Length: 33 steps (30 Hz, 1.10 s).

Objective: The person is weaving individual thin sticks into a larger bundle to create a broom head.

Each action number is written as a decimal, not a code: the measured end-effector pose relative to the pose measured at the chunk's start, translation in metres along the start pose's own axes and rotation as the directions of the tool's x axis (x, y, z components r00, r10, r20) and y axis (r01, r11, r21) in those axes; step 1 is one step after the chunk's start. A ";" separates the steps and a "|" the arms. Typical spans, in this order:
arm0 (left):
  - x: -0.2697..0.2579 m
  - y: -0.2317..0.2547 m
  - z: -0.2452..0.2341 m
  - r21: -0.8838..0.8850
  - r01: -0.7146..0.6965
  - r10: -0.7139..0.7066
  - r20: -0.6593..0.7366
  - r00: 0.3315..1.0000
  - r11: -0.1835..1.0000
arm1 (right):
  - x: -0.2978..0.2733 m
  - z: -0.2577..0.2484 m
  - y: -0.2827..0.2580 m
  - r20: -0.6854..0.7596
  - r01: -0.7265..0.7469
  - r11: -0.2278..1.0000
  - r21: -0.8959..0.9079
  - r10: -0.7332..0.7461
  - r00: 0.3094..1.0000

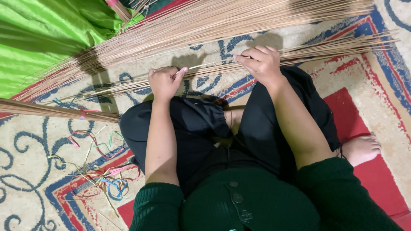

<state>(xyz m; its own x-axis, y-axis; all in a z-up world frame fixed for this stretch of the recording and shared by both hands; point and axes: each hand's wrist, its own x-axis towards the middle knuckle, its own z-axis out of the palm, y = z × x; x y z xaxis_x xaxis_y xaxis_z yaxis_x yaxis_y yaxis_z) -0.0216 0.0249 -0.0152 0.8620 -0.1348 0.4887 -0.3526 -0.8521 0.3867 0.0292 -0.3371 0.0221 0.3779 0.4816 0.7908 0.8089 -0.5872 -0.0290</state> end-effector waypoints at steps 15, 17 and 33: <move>0.002 0.005 0.011 0.204 -0.117 0.122 -0.015 0.992 0.972 | -0.023 0.002 0.020 0.104 -0.176 0.980 -0.096 0.186 0.977; 0.002 0.006 0.013 0.196 -0.122 0.129 -0.023 0.991 0.973 | -0.016 -0.004 0.015 0.099 -0.173 0.983 -0.060 0.178 0.979; 0.002 -0.005 -0.001 0.036 -0.072 0.071 0.023 0.997 0.997 | -0.023 -0.009 0.023 0.204 -0.251 0.956 0.149 0.218 0.954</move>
<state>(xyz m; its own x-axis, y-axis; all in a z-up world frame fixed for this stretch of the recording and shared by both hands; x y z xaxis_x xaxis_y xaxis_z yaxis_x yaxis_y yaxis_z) -0.0184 0.0292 -0.0154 0.8429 -0.2064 0.4968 -0.4001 -0.8579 0.3225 0.0348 -0.3674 0.0090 0.6291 0.4643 0.6234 0.7463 -0.5852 -0.3172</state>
